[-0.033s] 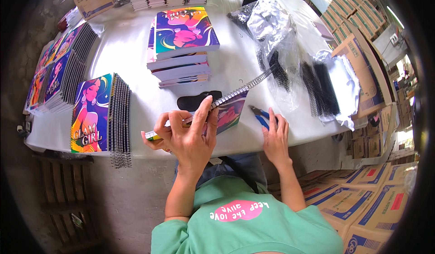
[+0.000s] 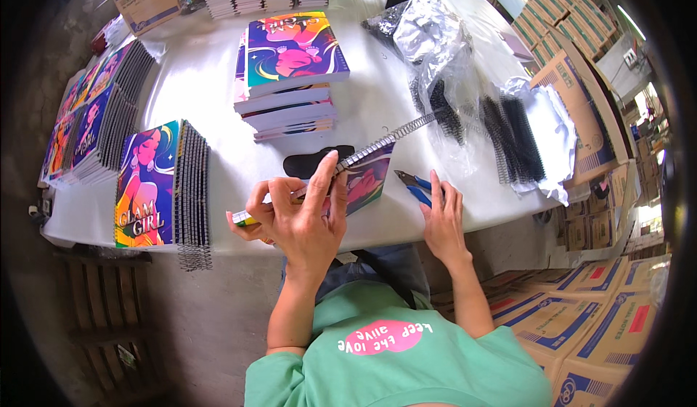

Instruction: The person binds notebooks by manually inserting a spiral wire through the holes in the paper and cover, using pliers to trim and secure the ends, and stacking the completed notebooks.

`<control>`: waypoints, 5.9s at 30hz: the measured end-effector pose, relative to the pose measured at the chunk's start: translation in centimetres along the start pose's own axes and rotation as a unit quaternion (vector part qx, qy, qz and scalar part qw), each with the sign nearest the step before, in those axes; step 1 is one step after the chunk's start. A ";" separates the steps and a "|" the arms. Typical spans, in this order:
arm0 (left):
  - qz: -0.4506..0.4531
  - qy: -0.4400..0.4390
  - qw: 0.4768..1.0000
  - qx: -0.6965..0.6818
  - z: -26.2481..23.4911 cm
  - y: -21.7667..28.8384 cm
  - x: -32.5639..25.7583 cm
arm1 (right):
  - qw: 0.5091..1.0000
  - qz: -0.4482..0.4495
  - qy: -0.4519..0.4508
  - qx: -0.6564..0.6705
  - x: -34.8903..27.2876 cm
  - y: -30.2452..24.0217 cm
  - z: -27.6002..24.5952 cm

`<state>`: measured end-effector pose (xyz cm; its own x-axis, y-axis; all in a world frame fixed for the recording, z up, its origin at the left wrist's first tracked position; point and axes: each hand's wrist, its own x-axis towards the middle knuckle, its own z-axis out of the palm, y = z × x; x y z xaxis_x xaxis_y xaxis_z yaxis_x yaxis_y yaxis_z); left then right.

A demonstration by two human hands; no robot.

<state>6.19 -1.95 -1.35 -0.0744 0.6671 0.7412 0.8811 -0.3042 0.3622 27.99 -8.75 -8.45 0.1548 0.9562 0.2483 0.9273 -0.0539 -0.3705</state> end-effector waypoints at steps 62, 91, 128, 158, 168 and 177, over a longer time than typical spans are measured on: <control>0.028 -0.041 0.965 -0.258 -1.1 -6.1 1.4 | 0.945 -0.256 -0.204 0.010 14.8 -8.7 3.6; -0.003 -0.085 0.958 -0.274 -0.5 -6.0 1.6 | 0.756 -0.227 -0.170 0.590 13.4 -10.9 -3.6; -0.161 -0.112 0.842 -0.503 1.8 -8.1 1.7 | 0.749 -0.204 -0.210 0.595 15.8 -16.0 -2.5; -0.103 0.131 0.936 -0.309 -1.9 -5.2 0.4 | 0.998 0.062 -0.027 -0.004 3.5 -4.6 -0.8; -0.049 0.147 0.955 -0.253 -2.3 -4.6 0.2 | 0.958 -0.262 0.036 0.115 3.6 -16.2 -8.4; 0.017 0.186 0.947 -0.262 -1.3 -4.5 -0.1 | 0.880 -0.059 -0.304 0.360 4.7 -16.1 -9.3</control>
<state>1.61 -1.52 -2.37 -0.2954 0.3942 0.8703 0.5404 -0.6823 0.4924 16.96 -6.02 7.00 -0.3428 0.9316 -0.1213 0.4350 0.0430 -0.8994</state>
